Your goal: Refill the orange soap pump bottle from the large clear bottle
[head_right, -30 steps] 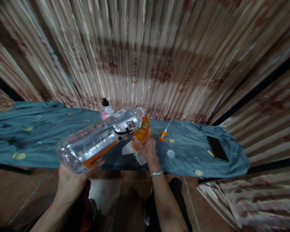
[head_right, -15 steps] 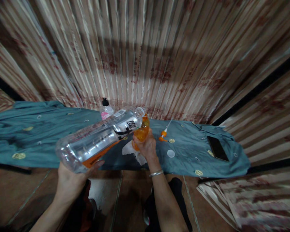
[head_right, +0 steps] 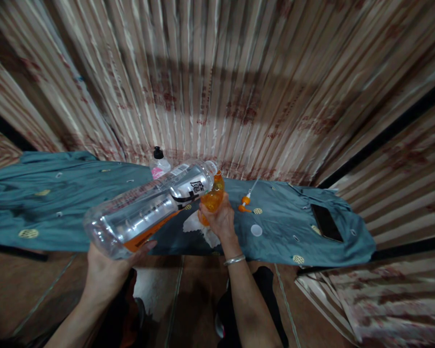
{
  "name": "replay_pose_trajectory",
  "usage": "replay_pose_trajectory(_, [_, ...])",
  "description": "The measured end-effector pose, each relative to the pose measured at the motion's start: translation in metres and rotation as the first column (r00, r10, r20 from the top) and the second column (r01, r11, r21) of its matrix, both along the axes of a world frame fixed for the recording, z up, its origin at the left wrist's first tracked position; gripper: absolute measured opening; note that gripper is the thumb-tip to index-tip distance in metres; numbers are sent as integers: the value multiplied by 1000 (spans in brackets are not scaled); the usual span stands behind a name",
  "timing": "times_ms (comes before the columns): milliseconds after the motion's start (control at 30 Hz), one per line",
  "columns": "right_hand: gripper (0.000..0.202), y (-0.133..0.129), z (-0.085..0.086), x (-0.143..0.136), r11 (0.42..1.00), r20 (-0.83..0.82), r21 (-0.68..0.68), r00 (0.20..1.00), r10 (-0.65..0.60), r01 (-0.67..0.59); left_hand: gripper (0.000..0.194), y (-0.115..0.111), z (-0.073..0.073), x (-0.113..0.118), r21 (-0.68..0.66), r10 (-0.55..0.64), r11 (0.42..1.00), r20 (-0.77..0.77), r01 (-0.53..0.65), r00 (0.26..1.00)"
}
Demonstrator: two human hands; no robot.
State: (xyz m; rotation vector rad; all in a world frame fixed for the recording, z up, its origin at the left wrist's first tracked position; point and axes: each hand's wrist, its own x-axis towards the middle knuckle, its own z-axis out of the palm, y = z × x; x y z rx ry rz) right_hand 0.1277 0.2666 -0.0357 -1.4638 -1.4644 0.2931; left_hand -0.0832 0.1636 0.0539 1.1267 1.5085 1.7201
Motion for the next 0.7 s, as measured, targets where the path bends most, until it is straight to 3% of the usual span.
replay_pose_trajectory(700, [52,0,0,-1,1000,-4,-20,1000,-15,15,82,2,-2,0,34,5,999,-14,-5,1000])
